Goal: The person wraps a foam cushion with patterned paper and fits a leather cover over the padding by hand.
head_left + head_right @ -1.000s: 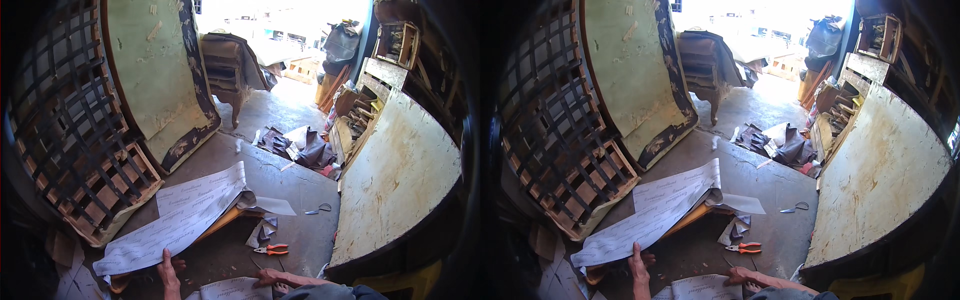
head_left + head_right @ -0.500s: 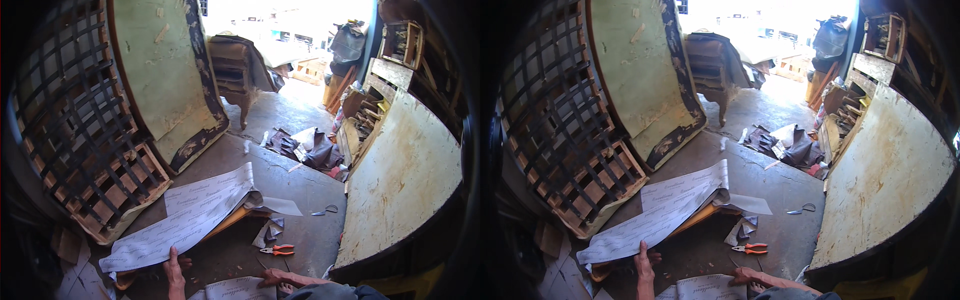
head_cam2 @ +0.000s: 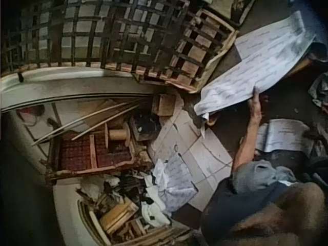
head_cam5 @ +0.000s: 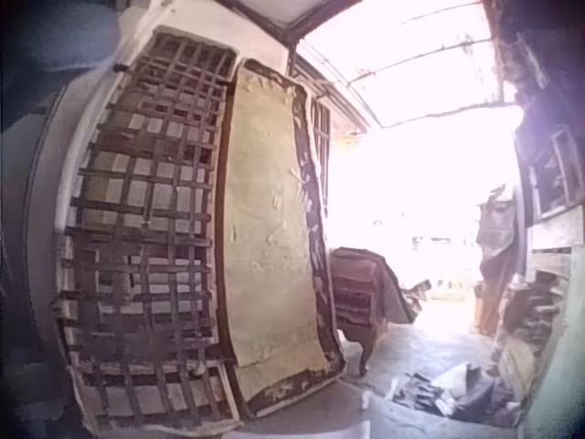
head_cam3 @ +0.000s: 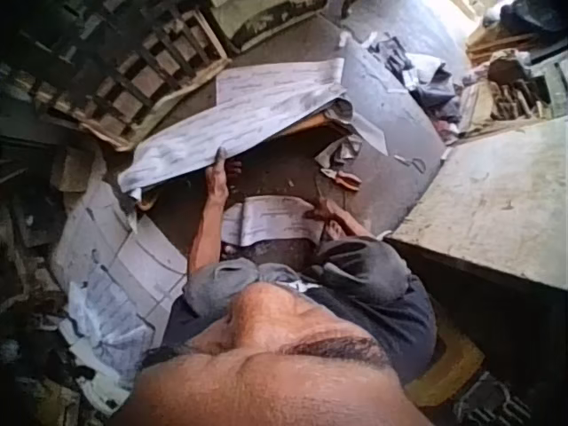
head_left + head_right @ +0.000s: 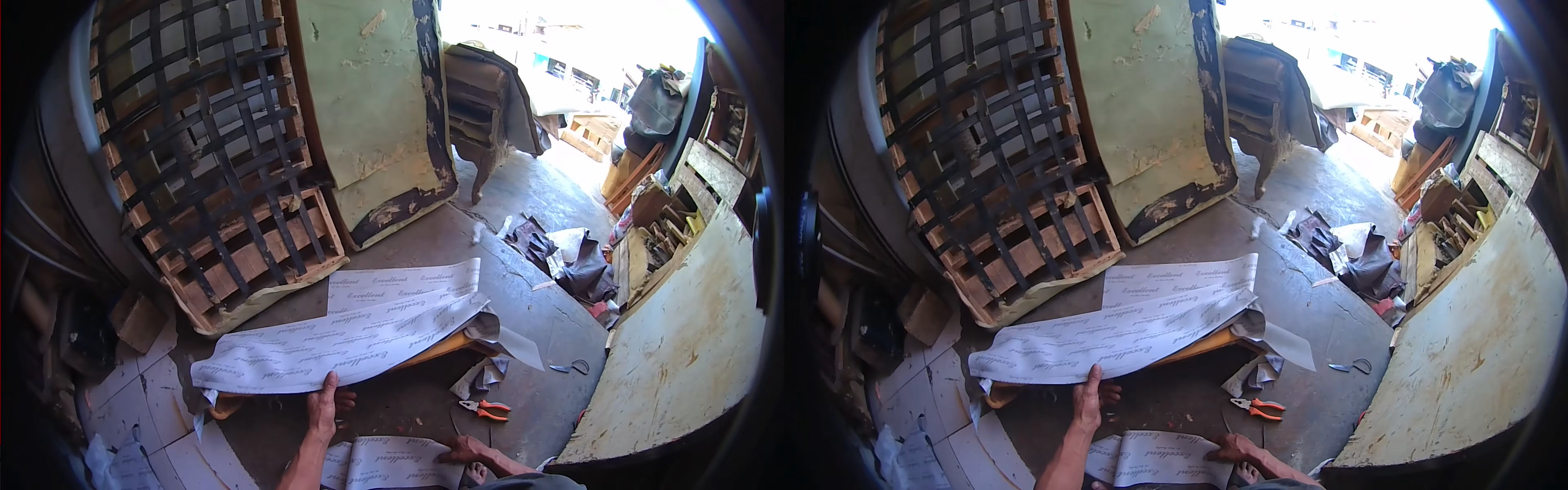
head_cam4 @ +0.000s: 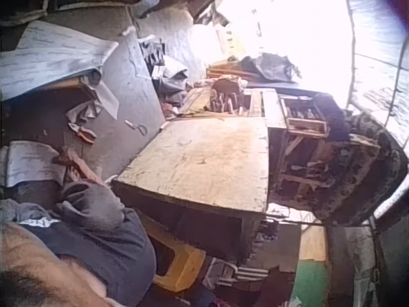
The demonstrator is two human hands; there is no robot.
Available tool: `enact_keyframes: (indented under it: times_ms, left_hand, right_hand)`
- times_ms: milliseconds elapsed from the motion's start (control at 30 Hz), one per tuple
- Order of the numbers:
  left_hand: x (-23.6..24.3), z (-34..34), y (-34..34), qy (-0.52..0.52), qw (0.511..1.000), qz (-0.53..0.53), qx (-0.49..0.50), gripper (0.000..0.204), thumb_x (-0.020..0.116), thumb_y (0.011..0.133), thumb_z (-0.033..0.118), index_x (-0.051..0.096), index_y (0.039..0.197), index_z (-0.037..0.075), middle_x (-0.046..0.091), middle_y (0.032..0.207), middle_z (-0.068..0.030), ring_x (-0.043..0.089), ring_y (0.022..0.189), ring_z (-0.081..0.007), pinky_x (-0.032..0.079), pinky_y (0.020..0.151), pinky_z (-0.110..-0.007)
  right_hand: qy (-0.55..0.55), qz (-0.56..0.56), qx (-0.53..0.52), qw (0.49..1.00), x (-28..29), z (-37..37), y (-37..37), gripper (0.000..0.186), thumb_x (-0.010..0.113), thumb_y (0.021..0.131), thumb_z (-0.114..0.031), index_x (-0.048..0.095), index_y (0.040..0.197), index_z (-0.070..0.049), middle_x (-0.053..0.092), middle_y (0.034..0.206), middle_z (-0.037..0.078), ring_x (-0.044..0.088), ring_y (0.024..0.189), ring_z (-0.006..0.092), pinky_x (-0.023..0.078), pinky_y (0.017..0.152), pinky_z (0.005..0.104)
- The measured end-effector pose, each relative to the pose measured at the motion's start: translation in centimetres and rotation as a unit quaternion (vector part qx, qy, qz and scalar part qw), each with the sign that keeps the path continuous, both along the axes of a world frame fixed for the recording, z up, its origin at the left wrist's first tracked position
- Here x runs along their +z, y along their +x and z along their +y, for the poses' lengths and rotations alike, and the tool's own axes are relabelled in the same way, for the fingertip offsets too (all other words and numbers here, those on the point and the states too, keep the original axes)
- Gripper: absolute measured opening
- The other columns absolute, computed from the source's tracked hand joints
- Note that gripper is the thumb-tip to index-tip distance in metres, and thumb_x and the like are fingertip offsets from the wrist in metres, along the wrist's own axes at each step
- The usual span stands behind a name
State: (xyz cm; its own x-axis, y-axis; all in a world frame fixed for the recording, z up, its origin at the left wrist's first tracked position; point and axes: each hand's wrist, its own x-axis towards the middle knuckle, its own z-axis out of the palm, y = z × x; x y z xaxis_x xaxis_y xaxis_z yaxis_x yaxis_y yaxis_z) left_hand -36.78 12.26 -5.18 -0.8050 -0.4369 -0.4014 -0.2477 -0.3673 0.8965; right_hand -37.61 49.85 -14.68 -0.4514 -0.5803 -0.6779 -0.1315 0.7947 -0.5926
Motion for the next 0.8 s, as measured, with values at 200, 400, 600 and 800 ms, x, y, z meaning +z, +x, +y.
enact_keyframes:
  times_ms: [200, 400, 600, 800]
  left_hand:
    - [-1.8, 3.3, 4.2, 0.162, 0.985, 0.031, 0.057, 0.047, 0.072, 0.097, 0.040, 0.062, 0.123, 0.003, 0.072, 0.100, -0.0125, 0.071, 0.070, -0.0213, 0.056, 0.051, -0.028]
    - [-6.5, 4.4, 8.5, 0.265, 0.963, 0.019, 0.036, 0.043, 0.073, 0.096, 0.036, 0.062, 0.128, 0.010, 0.072, 0.108, -0.0106, 0.071, 0.089, -0.0281, 0.059, 0.067, -0.042]
    - [-10.8, 5.2, 12.1, 0.399, 0.915, -0.053, 0.029, 0.039, 0.074, 0.092, 0.035, 0.064, 0.126, 0.019, 0.069, 0.121, -0.0056, 0.066, 0.105, -0.0277, 0.056, 0.079, -0.043]
    - [-13.5, 4.4, 12.0, 0.412, 0.910, -0.027, -0.022, 0.036, 0.071, 0.098, 0.031, 0.063, 0.127, 0.012, 0.073, 0.114, -0.0095, 0.071, 0.100, -0.0271, 0.057, 0.079, -0.043]
  right_hand:
    - [0.007, 0.005, 0.009, 1.000, -2.2, 0.8, 0.3, 0.066, 0.066, 0.085, -0.060, 0.068, 0.135, -0.017, 0.073, 0.121, 0.018, 0.069, 0.113, 0.0345, 0.052, 0.097, 0.0447]
    - [-0.031, 0.004, -0.009, 0.999, -0.8, 0.5, 0.1, 0.065, 0.070, 0.084, -0.055, 0.067, 0.136, -0.016, 0.073, 0.123, 0.017, 0.070, 0.113, 0.0343, 0.052, 0.097, 0.0436]
    - [-0.011, -0.058, -0.006, 0.998, 2.3, -0.9, -0.6, 0.065, 0.071, 0.086, -0.049, 0.062, 0.142, -0.017, 0.072, 0.127, 0.017, 0.069, 0.116, 0.0326, 0.052, 0.099, 0.0421]
    - [-0.038, -0.037, -0.052, 0.997, 0.1, 0.7, 0.2, 0.063, 0.074, 0.085, -0.049, 0.068, 0.134, -0.010, 0.075, 0.118, 0.017, 0.071, 0.107, 0.0253, 0.054, 0.093, 0.0379]
